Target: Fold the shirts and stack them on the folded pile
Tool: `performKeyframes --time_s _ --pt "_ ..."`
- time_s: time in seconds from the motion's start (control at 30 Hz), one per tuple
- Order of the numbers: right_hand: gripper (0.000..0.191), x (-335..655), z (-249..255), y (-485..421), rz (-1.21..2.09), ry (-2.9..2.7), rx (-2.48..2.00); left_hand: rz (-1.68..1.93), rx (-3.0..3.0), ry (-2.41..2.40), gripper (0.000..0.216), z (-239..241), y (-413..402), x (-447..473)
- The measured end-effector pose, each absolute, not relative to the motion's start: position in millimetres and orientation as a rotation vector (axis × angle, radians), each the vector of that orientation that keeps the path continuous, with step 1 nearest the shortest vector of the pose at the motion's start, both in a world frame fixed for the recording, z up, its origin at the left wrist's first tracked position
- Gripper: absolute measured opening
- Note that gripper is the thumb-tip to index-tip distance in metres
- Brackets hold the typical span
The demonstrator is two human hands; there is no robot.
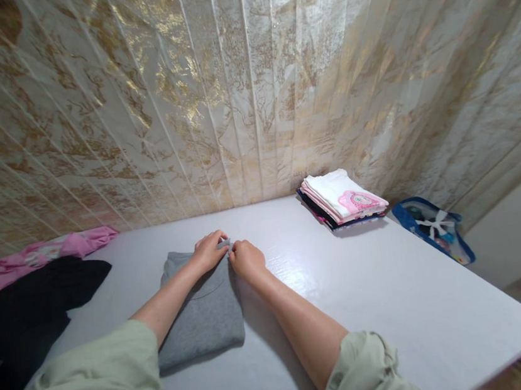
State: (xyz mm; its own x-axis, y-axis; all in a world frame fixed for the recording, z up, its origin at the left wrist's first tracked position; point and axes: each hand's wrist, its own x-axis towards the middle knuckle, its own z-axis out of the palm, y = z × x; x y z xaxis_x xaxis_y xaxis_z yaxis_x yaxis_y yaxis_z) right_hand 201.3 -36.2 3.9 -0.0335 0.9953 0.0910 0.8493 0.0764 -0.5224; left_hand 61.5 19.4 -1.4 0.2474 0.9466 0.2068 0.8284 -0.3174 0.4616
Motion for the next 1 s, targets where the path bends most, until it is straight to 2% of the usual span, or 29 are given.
performKeyframes --time_s 0.27,0.47,0.7,1.0 --pt "0.029 205.6 8.4 -39.0 0.292 -1.922 -1.901 0.843 2.43 1.624 0.03 22.8 9.5 37.5" --pt "0.044 196.1 8.7 -44.7 0.075 -2.152 -1.532 0.864 2.505 1.724 0.038 21.5 -25.9 -8.4" --pt "0.062 188.4 -8.2 -46.9 0.373 -2.259 -1.615 0.618 2.127 2.06 0.053 -12.4 -39.2 -51.6" --pt "0.063 185.7 -15.8 -45.4 0.39 -2.267 -1.641 0.549 1.953 2.061 0.056 -16.2 -48.6 -32.9"
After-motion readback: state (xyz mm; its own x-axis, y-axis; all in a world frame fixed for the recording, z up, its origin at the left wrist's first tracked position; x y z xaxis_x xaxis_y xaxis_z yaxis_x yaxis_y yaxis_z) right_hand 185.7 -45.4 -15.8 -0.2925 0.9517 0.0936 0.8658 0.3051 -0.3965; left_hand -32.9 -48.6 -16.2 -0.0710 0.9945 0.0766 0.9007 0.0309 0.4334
